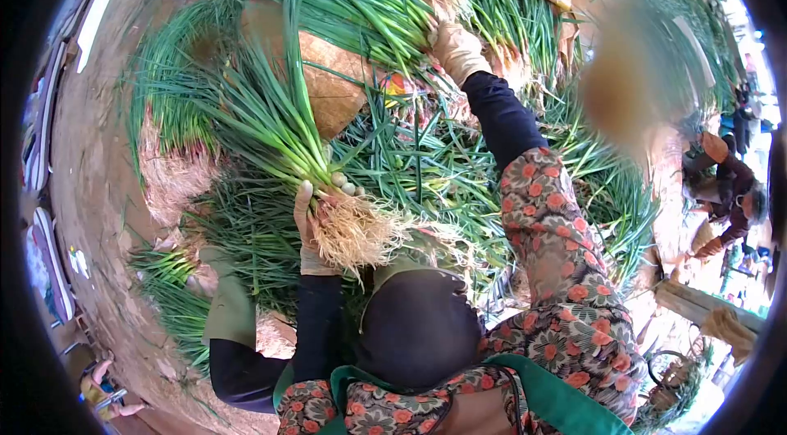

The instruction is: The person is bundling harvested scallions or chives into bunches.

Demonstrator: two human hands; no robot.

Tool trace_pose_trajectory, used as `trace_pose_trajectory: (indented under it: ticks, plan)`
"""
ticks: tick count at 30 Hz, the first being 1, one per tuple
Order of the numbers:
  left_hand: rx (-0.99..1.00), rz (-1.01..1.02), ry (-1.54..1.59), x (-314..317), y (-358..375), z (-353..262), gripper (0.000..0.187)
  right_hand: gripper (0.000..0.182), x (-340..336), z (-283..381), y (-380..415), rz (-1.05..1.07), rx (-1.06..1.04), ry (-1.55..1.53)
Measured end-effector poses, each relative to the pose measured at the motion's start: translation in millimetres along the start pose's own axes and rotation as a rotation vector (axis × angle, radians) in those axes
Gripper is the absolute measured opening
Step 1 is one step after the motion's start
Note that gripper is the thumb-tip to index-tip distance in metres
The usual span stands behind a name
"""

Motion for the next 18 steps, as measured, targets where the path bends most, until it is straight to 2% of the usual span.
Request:
trace_pose_trajectory:
  ticks: [3,4,6,8,10,11,12,13,14,16,18]
  plan:
    - [-0.053,0.085,0.091,-10,1,-4,0.047,0.021,-20,33,20,-0.032,-0.151,-0.042]
    - [-0.042,0.030,0.045,-10,0,-5,0.047,0.018,-28,44,36,0.000,-0.230,-0.042]
    - [-0.025,-0.077,-0.049,-4,-2,0,0.048,0.015,-39,70,79,0.038,-0.205,-0.278]
    - [-0.023,-0.299,-0.112,32,-6,10,0.048,0.015,-50,95,128,0.295,-0.247,-0.360]
    - [-0.217,-0.068,-0.044,-49,-16,-3,0.047,0.026,-32,108,179,0.461,-0.364,-0.475]
    - [-0.371,-0.134,0.122,-24,-12,0,0.045,0.034,-31,116,201,0.579,-0.405,-0.512]
    - [-0.240,-0.284,-0.081,-22,-10,0,0.045,0.043,-44,127,208,0.755,-0.421,-0.501]
    - [-0.199,-0.294,-0.141,-25,-8,0,0.048,0.053,-44,125,214,0.794,-0.448,-0.568]
    - [-0.160,-0.302,-0.204,-28,-6,-1,0.051,0.054,-57,126,209,0.883,-0.494,-0.602]
    - [-0.182,-0.306,-0.108,-21,1,-1,0.055,0.037,-57,121,207,0.832,-0.634,-0.974]
    - [-0.201,-0.283,-0.069,-12,5,0,0.059,0.036,-29,102,207,0.999,-0.381,-1.281]
Point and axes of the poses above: each hand's wrist, its own y-axis away from the middle knuckle, its own x-axis out of the palm, z = x × y, the point moved 1 cm from there along -y, towards the middle knuckle, and after that the axes turned 4 degrees about -x, right-handed, at the moved point
